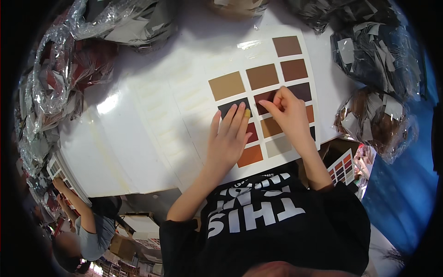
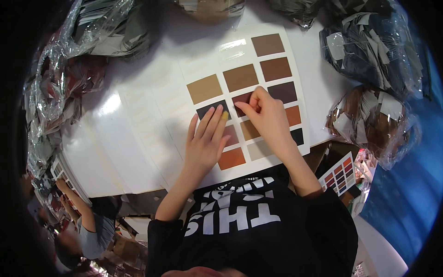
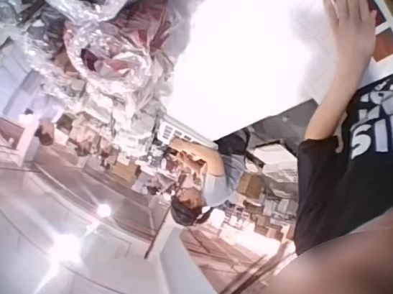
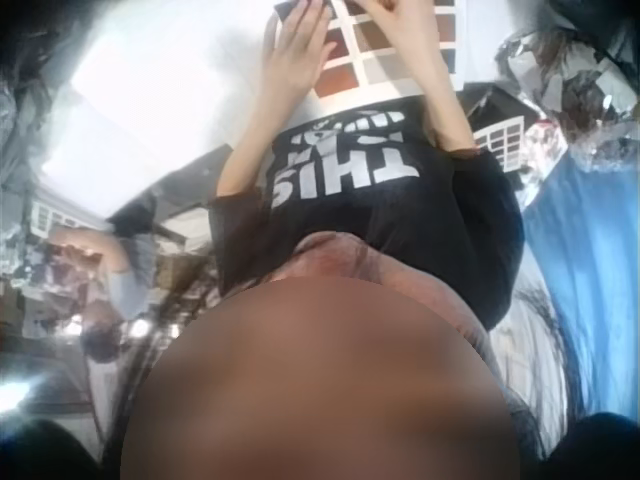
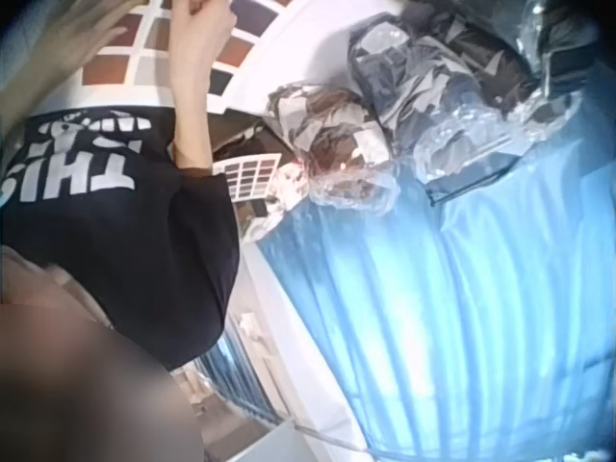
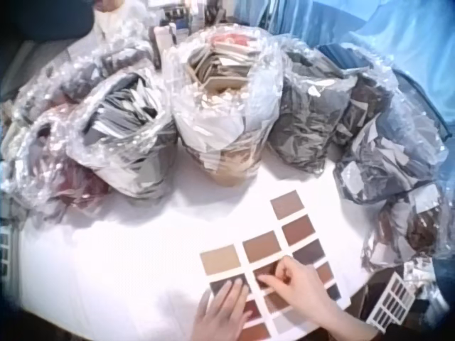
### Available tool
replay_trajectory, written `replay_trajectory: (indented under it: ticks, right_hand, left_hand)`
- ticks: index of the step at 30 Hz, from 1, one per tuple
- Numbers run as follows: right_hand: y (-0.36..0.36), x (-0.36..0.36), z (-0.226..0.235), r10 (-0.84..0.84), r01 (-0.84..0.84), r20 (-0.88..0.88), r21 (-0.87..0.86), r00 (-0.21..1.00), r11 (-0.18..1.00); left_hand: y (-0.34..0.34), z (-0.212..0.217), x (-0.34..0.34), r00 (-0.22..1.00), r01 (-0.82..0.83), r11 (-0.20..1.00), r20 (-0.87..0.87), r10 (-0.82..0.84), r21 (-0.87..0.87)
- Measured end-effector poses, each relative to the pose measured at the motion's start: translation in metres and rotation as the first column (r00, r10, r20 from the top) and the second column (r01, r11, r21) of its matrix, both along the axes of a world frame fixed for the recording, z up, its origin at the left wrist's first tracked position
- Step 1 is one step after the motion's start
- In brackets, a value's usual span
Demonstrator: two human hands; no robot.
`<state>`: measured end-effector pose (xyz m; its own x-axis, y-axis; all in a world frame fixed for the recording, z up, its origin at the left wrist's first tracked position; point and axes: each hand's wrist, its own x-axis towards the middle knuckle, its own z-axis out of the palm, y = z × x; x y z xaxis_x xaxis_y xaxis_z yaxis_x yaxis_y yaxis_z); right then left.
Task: Selecting various colored material swatches from plastic bags and adhering them onto a grid on a sample board.
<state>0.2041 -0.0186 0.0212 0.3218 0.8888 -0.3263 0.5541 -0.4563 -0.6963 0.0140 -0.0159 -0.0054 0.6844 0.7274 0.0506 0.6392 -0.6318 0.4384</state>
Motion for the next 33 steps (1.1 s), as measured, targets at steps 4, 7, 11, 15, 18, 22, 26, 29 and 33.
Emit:
replay_trajectory:
  ticks: [4, 7, 11, 15, 18, 22, 26, 29, 33]
  right_hand:
    - [-0.021, 0.018, 0.004, -0.003, 0.002, 0.003, 0.052, 1.0, 0.999]
    - [-0.035, 0.036, 0.014, -0.023, 0.02, 0.025, 0.131, 0.999, 0.991]
    - [-0.049, 0.072, 0.052, -0.093, 0.05, 0.12, 0.321, 0.988, 0.946]
    - [-0.065, 0.116, 0.123, -0.076, -0.042, 0.307, 0.36, 0.949, 0.932]
    - [-0.075, 0.146, 0.167, -0.088, -0.075, 0.407, 0.367, 0.909, 0.927]
    - [-0.061, 0.185, 0.212, -0.126, -0.115, 0.494, 0.429, 0.86, 0.896]
    - [-0.019, 0.223, 0.211, -0.094, -0.163, 0.477, 0.471, 0.874, 0.867]
    - [0.007, 0.261, 0.214, -0.086, -0.216, 0.571, 0.441, 0.816, 0.871]
    - [0.072, 0.31, 0.213, -0.115, -0.487, 0.815, 0.445, 0.567, 0.752]
  left_hand:
    - [0.011, 0.005, 0.005, 1.0, 0.017, 1.0, 0.012, -0.017, 0.017]
    - [0.025, 0.02, 0.016, 0.995, 0.093, 0.995, -0.035, -0.091, 0.037]
    - [0.061, 0.051, 0.052, 0.981, 0.163, 0.97, 0.076, -0.179, 0.18]
    - [0.137, 0.1, 0.123, 0.895, 0.12, 0.889, 0.339, -0.29, 0.443]
    - [0.204, 0.132, 0.182, 0.89, 0.078, 0.82, 0.331, -0.313, 0.567]
    - [0.283, 0.147, 0.245, 0.938, 0.022, 0.655, 0.21, -0.274, 0.755]
    - [0.357, 0.12, 0.277, 0.996, -0.088, 0.774, 0.056, 0.068, 0.627]
    - [0.37, 0.122, 0.303, 0.994, 0.05, 0.772, -0.105, 0.021, 0.634]
    - [0.379, 0.118, 0.309, 0.991, 0.045, 0.821, -0.127, 0.033, 0.569]
